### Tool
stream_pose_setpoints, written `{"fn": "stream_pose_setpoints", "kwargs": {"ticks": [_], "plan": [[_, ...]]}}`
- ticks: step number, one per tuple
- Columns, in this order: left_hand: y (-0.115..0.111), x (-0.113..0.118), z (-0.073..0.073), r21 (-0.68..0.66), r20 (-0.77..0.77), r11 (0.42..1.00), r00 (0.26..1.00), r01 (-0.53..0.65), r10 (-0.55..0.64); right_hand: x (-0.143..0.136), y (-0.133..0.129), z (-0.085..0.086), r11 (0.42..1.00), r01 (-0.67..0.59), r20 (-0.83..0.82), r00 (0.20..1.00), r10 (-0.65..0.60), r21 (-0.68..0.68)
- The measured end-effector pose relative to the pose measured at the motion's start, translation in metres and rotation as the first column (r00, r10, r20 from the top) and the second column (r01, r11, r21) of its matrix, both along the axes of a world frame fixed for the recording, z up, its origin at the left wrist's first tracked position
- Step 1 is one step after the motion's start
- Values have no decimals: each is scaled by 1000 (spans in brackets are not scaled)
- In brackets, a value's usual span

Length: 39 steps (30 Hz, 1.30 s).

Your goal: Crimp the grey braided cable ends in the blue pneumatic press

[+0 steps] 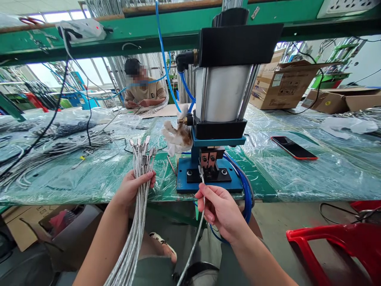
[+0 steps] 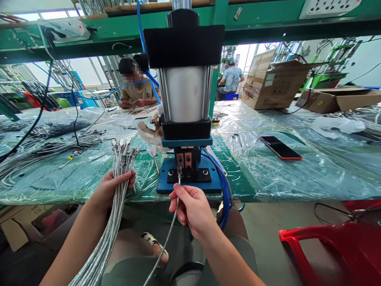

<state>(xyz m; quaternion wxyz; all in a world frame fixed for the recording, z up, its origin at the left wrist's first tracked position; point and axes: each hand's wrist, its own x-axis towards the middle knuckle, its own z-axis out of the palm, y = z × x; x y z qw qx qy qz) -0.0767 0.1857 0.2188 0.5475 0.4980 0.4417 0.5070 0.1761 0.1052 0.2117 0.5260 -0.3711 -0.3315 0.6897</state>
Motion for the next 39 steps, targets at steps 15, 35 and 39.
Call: {"fn": "stream_pose_setpoints", "kwargs": {"ticks": [15, 35, 39], "plan": [[0, -2, -2, 4, 30, 1000, 999, 17, -18, -5, -6, 9, 981, -52, -446, 894, -37, -186], [0, -1, -1, 33, 9, 999, 1000, 26, -26, -8, 5, 6, 976, -65, -588, 806, -71, -207], [0, -2, -3, 35, 6, 999, 1000, 26, -26, -7, 5, 6, 975, -71, -579, 812, -67, -212]]}}
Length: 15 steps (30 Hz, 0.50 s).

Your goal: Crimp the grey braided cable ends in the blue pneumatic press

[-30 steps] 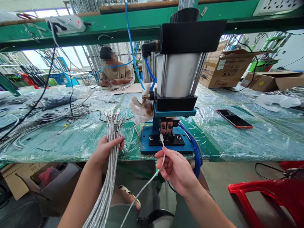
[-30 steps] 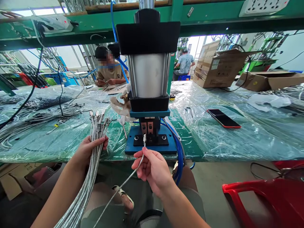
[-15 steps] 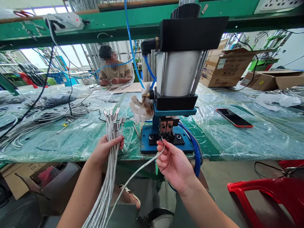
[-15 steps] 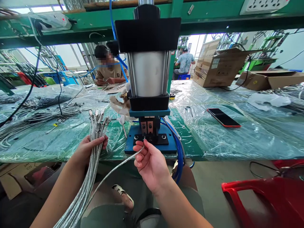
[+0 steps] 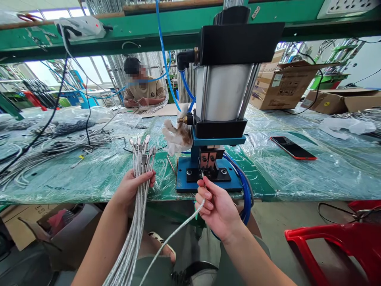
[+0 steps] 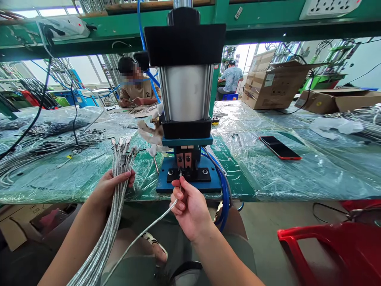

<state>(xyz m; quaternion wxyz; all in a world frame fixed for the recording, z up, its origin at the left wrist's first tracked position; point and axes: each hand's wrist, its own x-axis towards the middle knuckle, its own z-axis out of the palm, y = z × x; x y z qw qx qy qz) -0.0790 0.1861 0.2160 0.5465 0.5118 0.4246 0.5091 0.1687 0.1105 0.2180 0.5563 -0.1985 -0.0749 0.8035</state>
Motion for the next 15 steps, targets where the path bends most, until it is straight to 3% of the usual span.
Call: {"fn": "stream_pose_setpoints", "kwargs": {"ticks": [15], "plan": [[-1, 2, 1, -28, 22, 999, 1000, -16, 16, 1, 1, -1, 1000, 3, 27, 1000, -3, 4]]}}
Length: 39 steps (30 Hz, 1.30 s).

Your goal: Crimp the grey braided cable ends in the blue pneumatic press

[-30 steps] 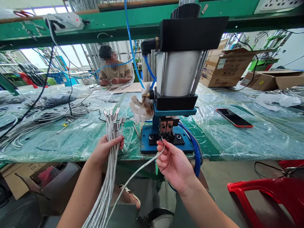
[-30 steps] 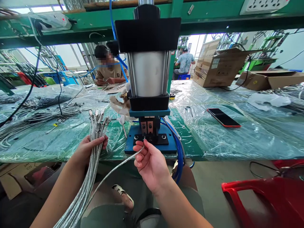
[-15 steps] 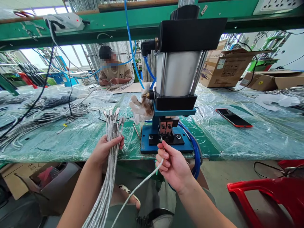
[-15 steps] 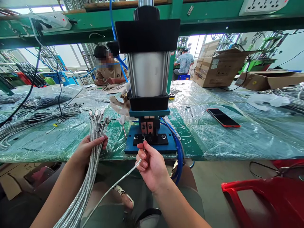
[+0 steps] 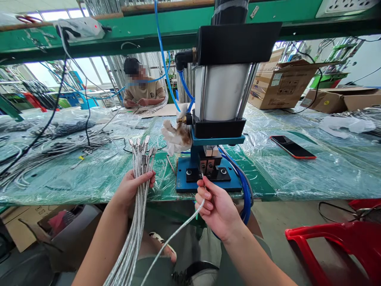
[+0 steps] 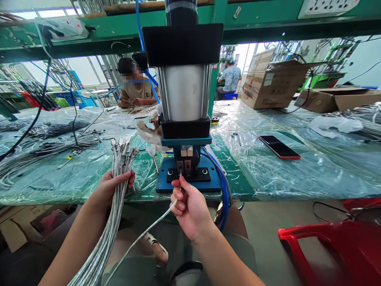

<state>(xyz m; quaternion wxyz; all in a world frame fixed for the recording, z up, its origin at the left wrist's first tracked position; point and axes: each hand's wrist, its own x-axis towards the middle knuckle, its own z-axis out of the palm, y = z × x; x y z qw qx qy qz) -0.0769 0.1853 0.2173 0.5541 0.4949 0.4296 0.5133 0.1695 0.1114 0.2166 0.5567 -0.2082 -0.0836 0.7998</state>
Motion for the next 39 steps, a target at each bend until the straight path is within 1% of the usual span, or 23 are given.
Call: {"fn": "stream_pose_setpoints", "kwargs": {"ticks": [10, 15, 20, 22, 24, 26, 28, 32, 35, 39], "plan": [[0, -2, -1, 1, -4, 1000, 1000, -5, 5, -2, 0, -2, 1000, 18, 42, 999, -18, 14], [-1, -1, -1, 5, -6, 1000, 1000, -10, 10, 0, -1, -3, 1000, 8, 58, 998, -9, 26], [-1, -1, 0, -1, -16, 1000, 1000, -3, 3, -2, -13, 3, 997, -1, 125, 992, -9, 81], [-1, -2, -1, 5, -15, 1000, 1000, 6, -6, -5, -24, 6, 993, -48, 169, 985, 30, 107], [-1, -2, -2, 14, -15, 1000, 1000, 9, -9, -9, -38, 10, 982, -133, 202, 974, 104, 134], [-1, -2, -2, 12, -6, 1000, 1000, 7, -7, -11, -52, 12, 960, -218, 217, 960, 179, 174], [-2, -1, -2, 6, 5, 1000, 1000, 5, -5, -12, -63, 14, 938, -271, 225, 949, 222, 216], [-3, 0, -1, 2, 10, 1000, 1000, 6, -6, -10, -75, 17, 893, -368, 252, 918, 306, 258], [-4, 1, 0, 4, 22, 1000, 1000, 0, 0, -8, -77, 21, 850, -466, 292, 872, 393, 247], [-4, 2, 1, 1, 28, 1000, 1000, -3, 3, -4, -77, 31, 834, -528, 378, 813, 442, 159]]}}
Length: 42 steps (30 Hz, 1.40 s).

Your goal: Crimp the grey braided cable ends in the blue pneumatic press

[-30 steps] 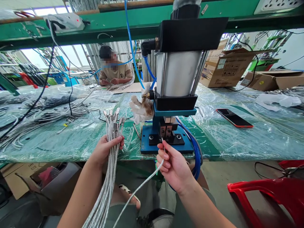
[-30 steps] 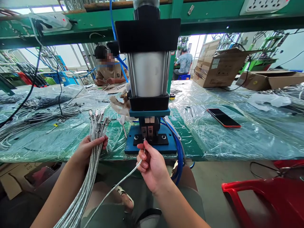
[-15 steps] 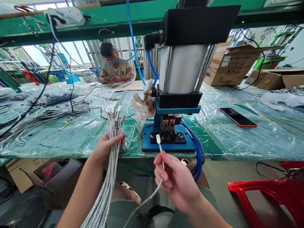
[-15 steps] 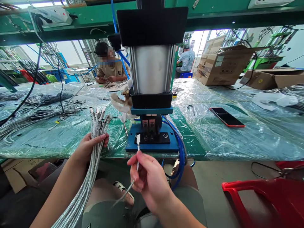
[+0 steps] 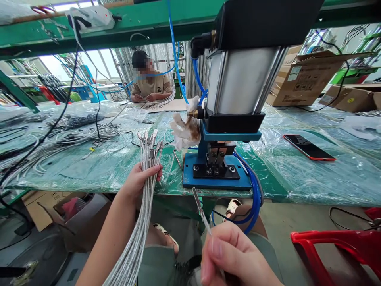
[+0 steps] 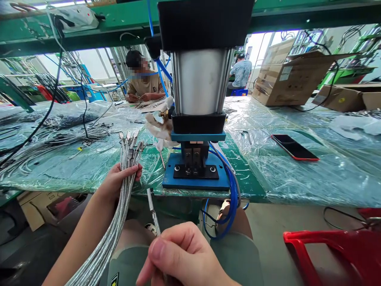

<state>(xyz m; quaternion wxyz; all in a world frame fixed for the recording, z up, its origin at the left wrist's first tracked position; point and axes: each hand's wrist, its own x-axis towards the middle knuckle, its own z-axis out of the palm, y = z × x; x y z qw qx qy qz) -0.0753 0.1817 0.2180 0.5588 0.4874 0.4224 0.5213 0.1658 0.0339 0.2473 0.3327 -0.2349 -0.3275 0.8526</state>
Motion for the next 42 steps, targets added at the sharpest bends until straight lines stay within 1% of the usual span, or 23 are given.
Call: {"fn": "stream_pose_setpoints", "kwargs": {"ticks": [3, 6, 9, 13, 17, 20, 27, 35, 42], "plan": [[0, 0, -1, -4, 1, 1000, 1000, -8, 8, 3, -3, 11, 997, 40, 65, 997, -36, -67], [2, -1, -3, -1, -7, 1000, 1000, -14, 14, 2, -5, 16, 994, 87, 141, 987, -78, -63], [3, -2, -5, 4, -23, 1000, 1000, -17, 17, -3, -4, 11, 994, 111, 212, 971, -111, 14], [3, -2, -5, 5, -39, 1000, 999, -5, 6, -12, -2, 0, 980, 134, 254, 952, -169, 149], [3, -2, -5, 1, -26, 1000, 1000, -5, 5, -16, 1, -3, 975, 119, 319, 931, -175, 188], [3, -2, -4, 1, -39, 1000, 999, -3, 3, -16, 1, -3, 972, 114, 334, 926, -178, 203], [1, 0, -2, 9, -62, 1000, 998, -25, 25, -17, 1, -3, 978, 107, 309, 938, -159, 177], [0, 1, -1, 32, -45, 999, 999, -1, 3, -15, 2, -8, 978, 109, 287, 945, -157, 178], [1, 0, -1, 27, -52, 1000, 999, 10, -9, -17, 3, -8, 974, 127, 290, 940, -179, 189]]}}
